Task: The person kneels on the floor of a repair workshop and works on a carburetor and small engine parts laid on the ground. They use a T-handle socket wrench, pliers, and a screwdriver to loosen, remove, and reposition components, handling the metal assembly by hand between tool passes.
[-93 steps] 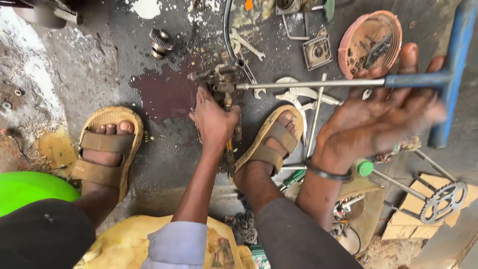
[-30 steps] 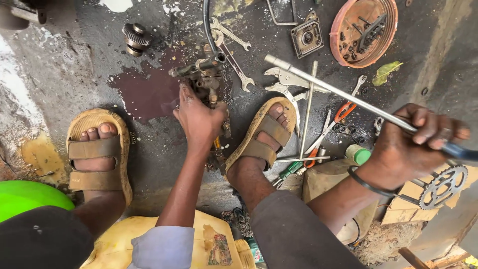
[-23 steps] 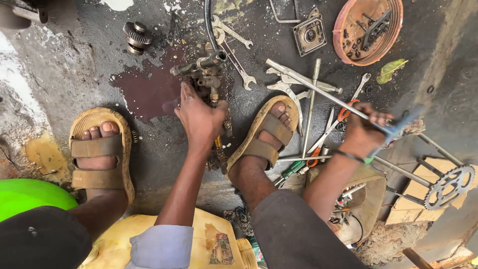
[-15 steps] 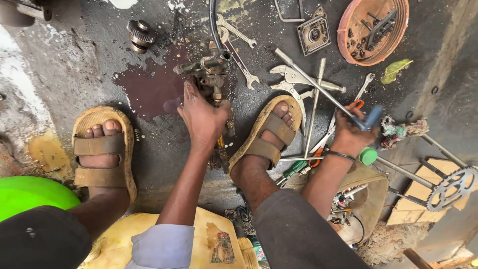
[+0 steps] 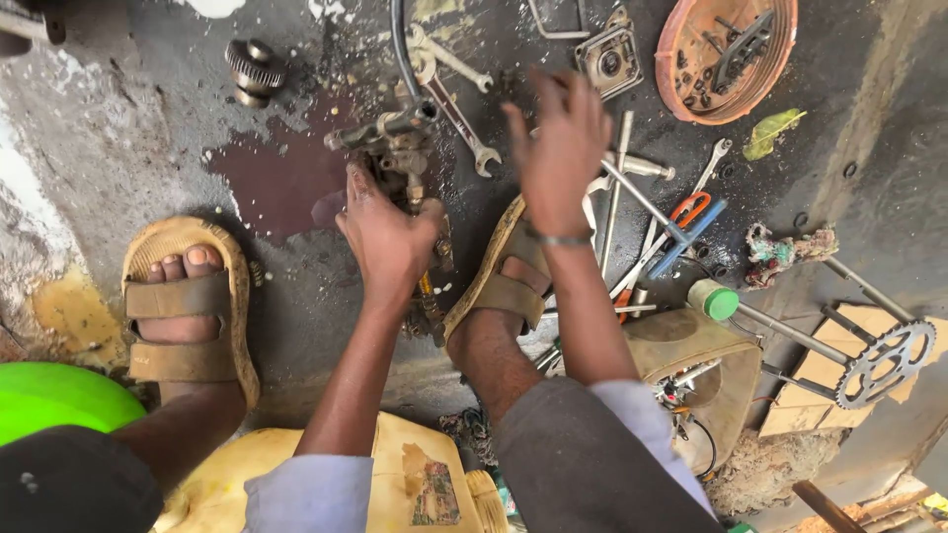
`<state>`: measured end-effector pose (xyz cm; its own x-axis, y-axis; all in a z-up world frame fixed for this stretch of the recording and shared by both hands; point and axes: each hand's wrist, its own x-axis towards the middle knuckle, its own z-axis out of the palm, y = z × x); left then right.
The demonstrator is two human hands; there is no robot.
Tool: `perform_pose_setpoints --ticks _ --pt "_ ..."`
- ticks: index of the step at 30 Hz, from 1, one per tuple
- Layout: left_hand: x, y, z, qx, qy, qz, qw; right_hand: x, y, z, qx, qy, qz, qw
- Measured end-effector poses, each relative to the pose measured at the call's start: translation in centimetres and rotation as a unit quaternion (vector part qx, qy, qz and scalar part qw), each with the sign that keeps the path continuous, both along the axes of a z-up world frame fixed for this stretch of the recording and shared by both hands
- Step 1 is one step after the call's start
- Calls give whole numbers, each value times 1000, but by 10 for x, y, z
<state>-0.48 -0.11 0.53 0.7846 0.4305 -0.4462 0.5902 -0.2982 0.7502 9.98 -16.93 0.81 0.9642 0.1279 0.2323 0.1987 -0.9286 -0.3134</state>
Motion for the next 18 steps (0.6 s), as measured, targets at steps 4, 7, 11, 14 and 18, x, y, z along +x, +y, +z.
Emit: perform_pose_setpoints --ticks 4,7,11,14,18 --pt "-4 -3 -13 33 -38 -6 999 36 8 -16 -131 -19 41 990" --pt "-3 -3 -14 40 -30 -2 999 44 0 -23 -77 22 38 996" --pt "4 0 2 24 -19 3 1000 50 -58 -8 12 -36 -25 999" --pt "0 0 0 7 -6 11 1000 61 -120 7 -46 -47 -195 979" --pt "6 1 5 4 -18 13 1000 54 -132 34 -37 -64 -137 988"
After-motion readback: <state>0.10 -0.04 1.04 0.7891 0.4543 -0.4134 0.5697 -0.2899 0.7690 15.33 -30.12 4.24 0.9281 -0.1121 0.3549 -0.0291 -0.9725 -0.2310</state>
